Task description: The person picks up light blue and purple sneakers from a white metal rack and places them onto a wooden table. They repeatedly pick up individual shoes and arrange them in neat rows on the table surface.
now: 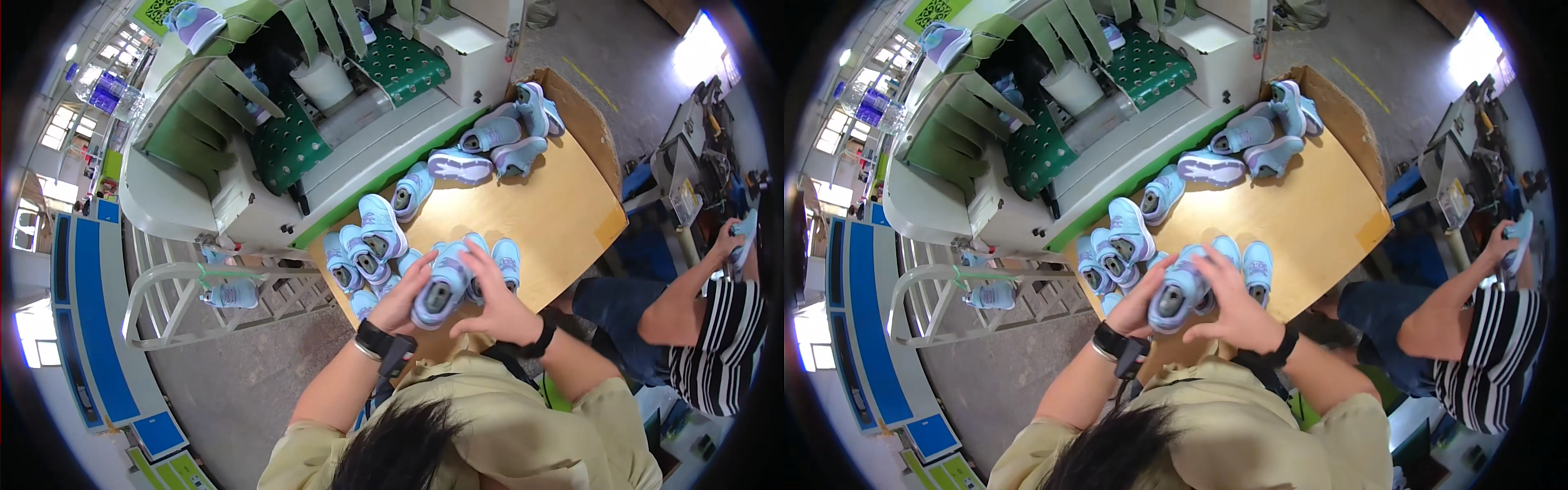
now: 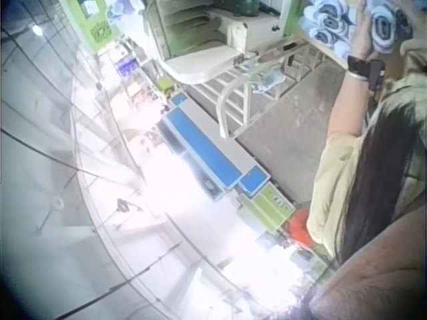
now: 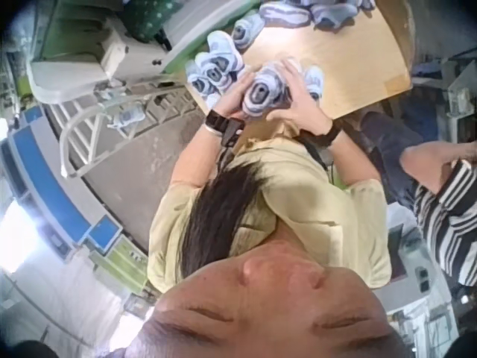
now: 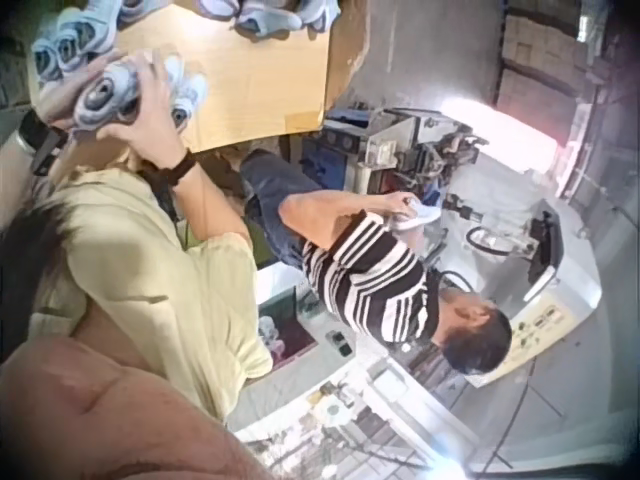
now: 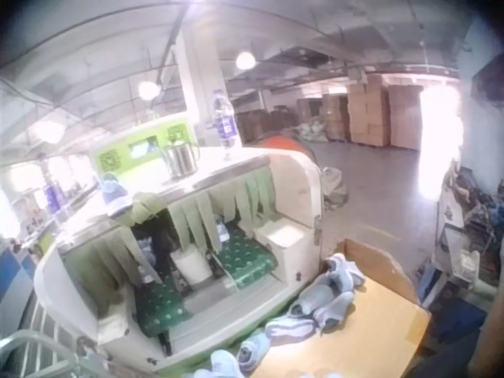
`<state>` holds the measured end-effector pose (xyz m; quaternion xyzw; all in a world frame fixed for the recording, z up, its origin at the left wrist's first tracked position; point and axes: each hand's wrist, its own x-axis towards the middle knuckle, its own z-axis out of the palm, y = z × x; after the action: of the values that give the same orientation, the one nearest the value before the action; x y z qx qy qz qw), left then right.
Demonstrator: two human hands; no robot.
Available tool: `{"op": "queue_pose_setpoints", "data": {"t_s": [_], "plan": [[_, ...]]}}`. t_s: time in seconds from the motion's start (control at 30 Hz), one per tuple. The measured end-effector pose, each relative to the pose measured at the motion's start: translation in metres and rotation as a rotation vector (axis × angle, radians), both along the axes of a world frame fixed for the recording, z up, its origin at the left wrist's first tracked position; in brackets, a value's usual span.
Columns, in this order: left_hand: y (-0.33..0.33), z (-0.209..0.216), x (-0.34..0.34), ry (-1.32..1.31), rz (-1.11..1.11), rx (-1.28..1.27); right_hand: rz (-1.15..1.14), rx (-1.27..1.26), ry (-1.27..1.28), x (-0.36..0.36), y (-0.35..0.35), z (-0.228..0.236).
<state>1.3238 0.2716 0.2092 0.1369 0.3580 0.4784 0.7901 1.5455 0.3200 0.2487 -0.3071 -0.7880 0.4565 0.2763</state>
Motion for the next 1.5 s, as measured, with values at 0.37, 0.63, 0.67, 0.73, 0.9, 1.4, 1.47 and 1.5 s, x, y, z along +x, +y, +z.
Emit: {"op": "queue_pose_setpoints", "data": {"t_s": [0.37,0.63,0.67,0.73,0.9,1.4,1.47,1.5], "plan": [[0.097,0.003,0.006,1.103,-0.33,0.561,-0.655,-0.458,0.174,0.071,0.015,-0.043],[0.234,-0.073,-0.026,1.461,0.016,0.303,-0.885,-0.345,-0.206,0.117,-0.021,-0.136],[0.25,-0.091,-0.028,1.528,-0.005,0.255,-0.898,-0.312,-0.318,0.117,-0.021,-0.138],[0.269,-0.11,-0.012,1.732,-0.189,0.114,-0.858,-0.285,-0.315,0.122,-0.022,-0.146],[0.25,-0.106,0.02,1.499,0.107,0.238,-0.846,-0.228,-0.218,0.125,-0.021,-0.155],[0.206,-0.092,0.071,0.987,-0.373,0.145,-0.829,-0.19,-0.182,0.132,-0.018,-0.165],[0.2,-0.085,0.065,1.054,-0.463,0.311,-0.824,-0.191,-0.174,0.129,-0.016,-0.163],[0.189,-0.078,0.071,0.991,-0.315,0.327,-0.822,-0.174,-0.171,0.129,-0.015,-0.165]]}}
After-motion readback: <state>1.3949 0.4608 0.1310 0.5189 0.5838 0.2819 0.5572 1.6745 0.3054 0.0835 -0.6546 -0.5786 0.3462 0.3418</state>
